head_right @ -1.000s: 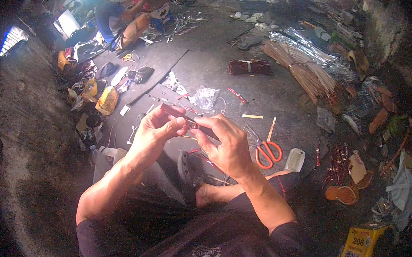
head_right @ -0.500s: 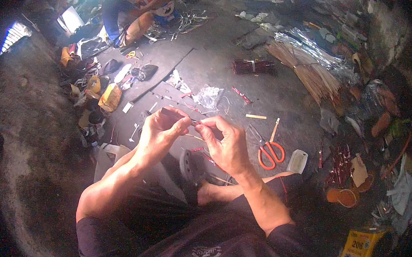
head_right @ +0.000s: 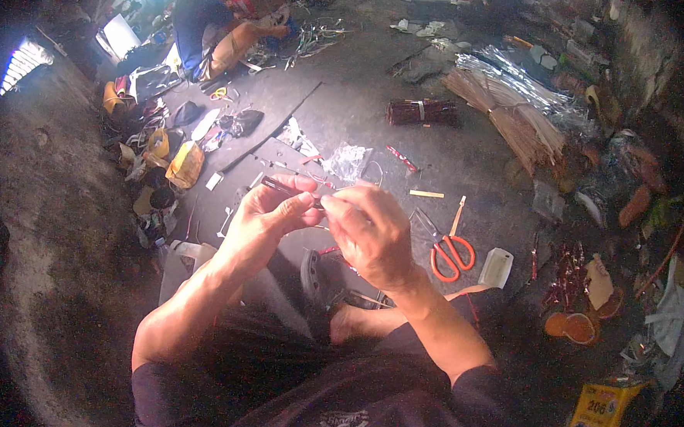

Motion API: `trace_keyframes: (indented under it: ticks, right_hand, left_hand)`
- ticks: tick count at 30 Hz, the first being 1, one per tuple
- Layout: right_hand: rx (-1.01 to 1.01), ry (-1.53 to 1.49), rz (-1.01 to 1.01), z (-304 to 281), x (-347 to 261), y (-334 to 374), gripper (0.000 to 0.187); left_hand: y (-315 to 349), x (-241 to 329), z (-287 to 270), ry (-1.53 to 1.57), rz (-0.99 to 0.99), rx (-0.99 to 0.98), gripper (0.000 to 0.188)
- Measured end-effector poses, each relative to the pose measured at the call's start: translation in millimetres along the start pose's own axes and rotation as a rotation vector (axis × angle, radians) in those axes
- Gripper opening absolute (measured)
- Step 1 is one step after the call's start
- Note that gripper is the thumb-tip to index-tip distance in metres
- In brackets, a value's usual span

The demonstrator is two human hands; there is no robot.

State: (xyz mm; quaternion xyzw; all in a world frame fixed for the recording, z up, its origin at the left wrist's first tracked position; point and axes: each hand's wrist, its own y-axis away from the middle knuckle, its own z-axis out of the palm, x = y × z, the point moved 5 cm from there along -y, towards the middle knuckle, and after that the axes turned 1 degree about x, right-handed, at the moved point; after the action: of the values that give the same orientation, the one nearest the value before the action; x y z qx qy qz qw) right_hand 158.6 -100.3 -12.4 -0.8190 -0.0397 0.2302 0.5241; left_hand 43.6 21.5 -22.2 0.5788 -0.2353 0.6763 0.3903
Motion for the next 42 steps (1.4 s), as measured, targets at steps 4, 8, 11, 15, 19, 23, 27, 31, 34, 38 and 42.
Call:
trace_keyframes:
  ticks: [4, 8, 11, 15, 19, 23, 27, 31, 34, 38, 42]
  right_hand:
    - [-0.104, -0.621, 0.68, -2, 10, 7, 0.018]
    - [-0.241, -0.626, 0.795, -1, 23, 17, 0.019]
    - [-0.235, -0.588, 0.792, -3, 20, 12, 0.014]
    - [-0.244, -0.556, 0.724, -2, 15, 3, 0.013]
    - [-0.256, -0.519, 0.674, -2, 15, 5, 0.013]
    - [-0.255, -0.573, 0.748, 2, 13, 8, 0.014]
    - [-0.34, -0.825, 0.921, 7, 23, 13, 0.018]
    - [-0.273, -0.609, 0.747, -5, 16, 9, 0.024]
    - [-0.3, -0.351, 0.455, -14, 7, -3, 0.024]
    - [-0.272, -0.283, 0.416, -11, 5, -1, 0.017]
    - [-0.287, -0.432, 0.519, -12, 11, -2, 0.014]
  left_hand:
    - [1, 10, 2, -0.1, 0.121, -0.041, 0.032]
    - [2, 17, 4, -0.096, 0.083, -0.101, 0.031]
    - [2, 13, -2, -0.158, 0.063, -0.087, 0.028]
    - [1, 9, -3, -0.231, 0.078, -0.063, 0.024]
    - [7, 11, 4, -0.279, 0.104, -0.081, 0.024]
    - [9, 10, 3, -0.231, 0.059, -0.074, 0.024]
    - [12, 9, 1, -0.116, -0.065, 0.038, 0.024]
    - [8, 1, -3, -0.083, -0.08, 0.019, 0.023]
    - [7, 1, 0, -0.059, -0.046, -0.01, 0.021]
    - [4, 3, 2, -0.141, 0.032, -0.082, 0.022]
    - [8, 8, 6, -0.175, 0.101, -0.076, 0.021]
